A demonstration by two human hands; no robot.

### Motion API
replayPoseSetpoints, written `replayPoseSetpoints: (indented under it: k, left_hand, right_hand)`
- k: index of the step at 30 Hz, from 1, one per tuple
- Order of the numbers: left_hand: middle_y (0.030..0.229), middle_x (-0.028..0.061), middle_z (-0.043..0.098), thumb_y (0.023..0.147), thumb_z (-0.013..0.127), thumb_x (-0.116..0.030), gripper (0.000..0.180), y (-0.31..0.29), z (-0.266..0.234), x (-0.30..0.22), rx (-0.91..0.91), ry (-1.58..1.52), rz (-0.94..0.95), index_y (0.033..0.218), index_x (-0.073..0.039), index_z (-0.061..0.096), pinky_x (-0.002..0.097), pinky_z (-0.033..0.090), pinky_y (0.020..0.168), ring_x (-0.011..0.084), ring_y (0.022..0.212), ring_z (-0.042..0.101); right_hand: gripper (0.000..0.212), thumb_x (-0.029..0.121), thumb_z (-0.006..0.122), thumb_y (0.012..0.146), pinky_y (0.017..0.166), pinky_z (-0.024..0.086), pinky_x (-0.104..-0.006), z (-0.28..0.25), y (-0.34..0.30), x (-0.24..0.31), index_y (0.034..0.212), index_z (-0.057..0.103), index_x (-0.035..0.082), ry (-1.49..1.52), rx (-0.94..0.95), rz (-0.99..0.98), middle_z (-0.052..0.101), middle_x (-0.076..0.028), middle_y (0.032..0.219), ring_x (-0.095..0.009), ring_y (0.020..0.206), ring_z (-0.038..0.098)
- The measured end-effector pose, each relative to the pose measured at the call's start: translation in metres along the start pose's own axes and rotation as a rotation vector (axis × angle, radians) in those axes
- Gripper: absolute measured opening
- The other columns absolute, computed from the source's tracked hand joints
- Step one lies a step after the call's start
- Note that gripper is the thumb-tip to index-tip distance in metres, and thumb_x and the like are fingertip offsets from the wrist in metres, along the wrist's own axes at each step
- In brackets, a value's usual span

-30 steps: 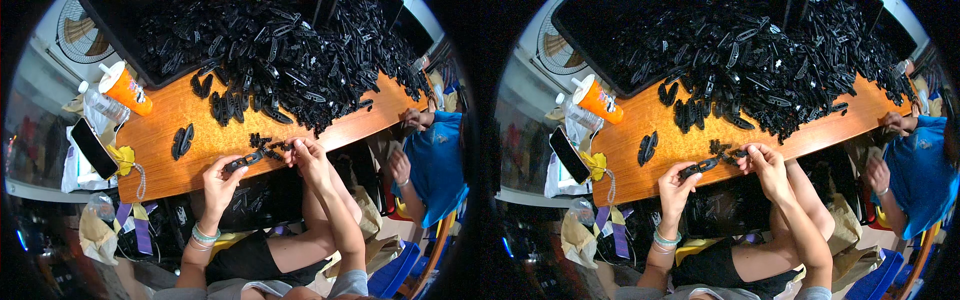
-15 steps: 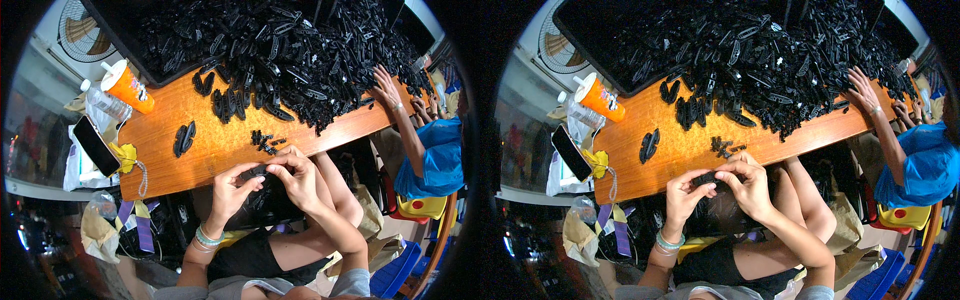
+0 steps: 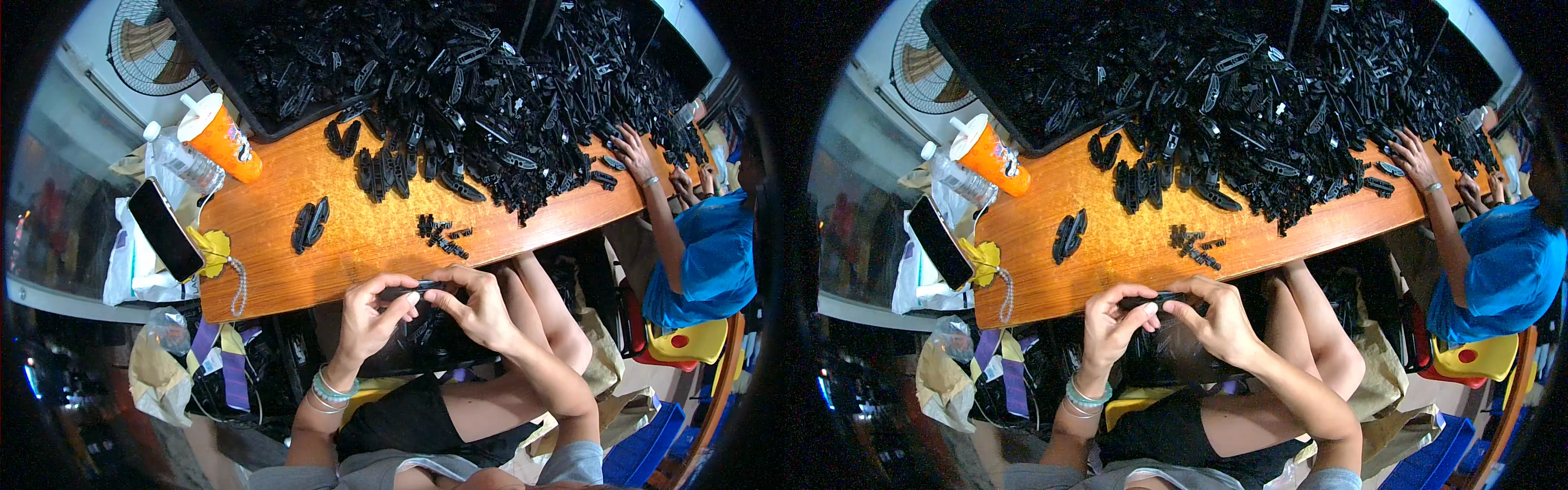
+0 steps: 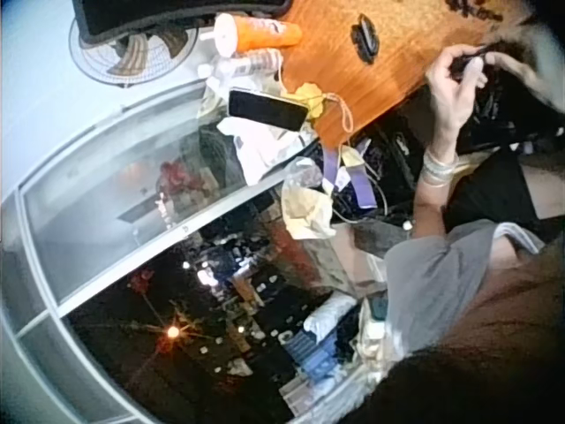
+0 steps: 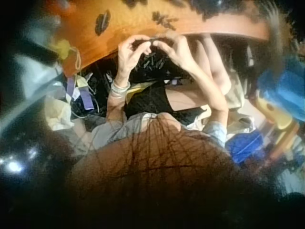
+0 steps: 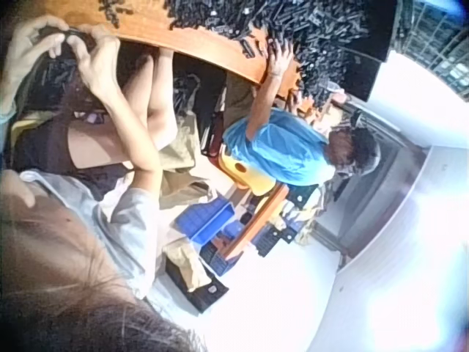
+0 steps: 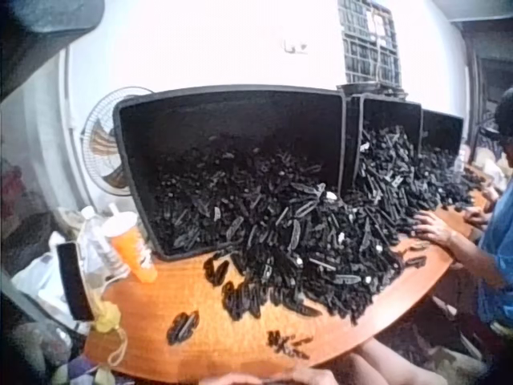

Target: The person assembles plastic components by repeatedly picking up plastic pieces and small clips from the table and fitting them together by hand.

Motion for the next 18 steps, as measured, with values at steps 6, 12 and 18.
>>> replayPoseSetpoints:
  k: [6, 12, 18]
  left_hand:
    - [0.093, 0.012, 0.065, 0.085, 0.061, -0.004, 0.019, 0.006, -0.045, -0.001, 0.226, 0.211, 0.14, 0.103, 0.004, 0.064, 0.0268, 0.053, 0.07, 0.016, 0.085, 0.063]
    - [0.089, 0.0142, 0.053, 0.073, 0.071, -0.011, 0.026, 0.051, -0.09, -0.021, -0.469, 1.389, 0.309, 0.091, 0.003, 0.06, 0.0417, 0.047, 0.07, 0.0318, 0.085, 0.054]
    - [0.092, 0.0149, 0.053, 0.071, 0.068, -0.005, 0.024, 0.052, -0.075, -0.026, -0.464, 1.314, 0.489, 0.089, 0.003, 0.054, 0.042, 0.047, 0.073, 0.032, 0.089, 0.054]
  right_hand:
    - [0.013, 0.002, 0.061, 0.082, 0.065, 0.05, -0.0326, 0.015, 0.011, -0.012, 0.092, 0.065, -0.005, 0.138, 0.321, 0.107, 0.063, -0.016, 0.079, -0.022, 0.071, 0.064]
    - [0.016, 0.0, 0.062, 0.076, 0.077, 0.045, -0.036, -0.025, 0.059, -0.019, 0.091, 0.066, 0.001, -0.611, -0.25, -0.233, 0.058, -0.013, 0.089, -0.03, 0.086, 0.055]
    - [0.02, -0.003, 0.063, 0.073, 0.084, 0.041, -0.0391, -0.022, 0.065, -0.03, 0.091, 0.067, 0.002, -0.673, -0.241, -0.215, 0.057, -0.013, 0.087, -0.032, 0.089, 0.053]
Point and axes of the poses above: each hand's wrist, its own y-axis towards the middle knuckle, its own z-axis out of the palm, x = y × z, the point moved 5 cm from there along y, towards the middle knuckle
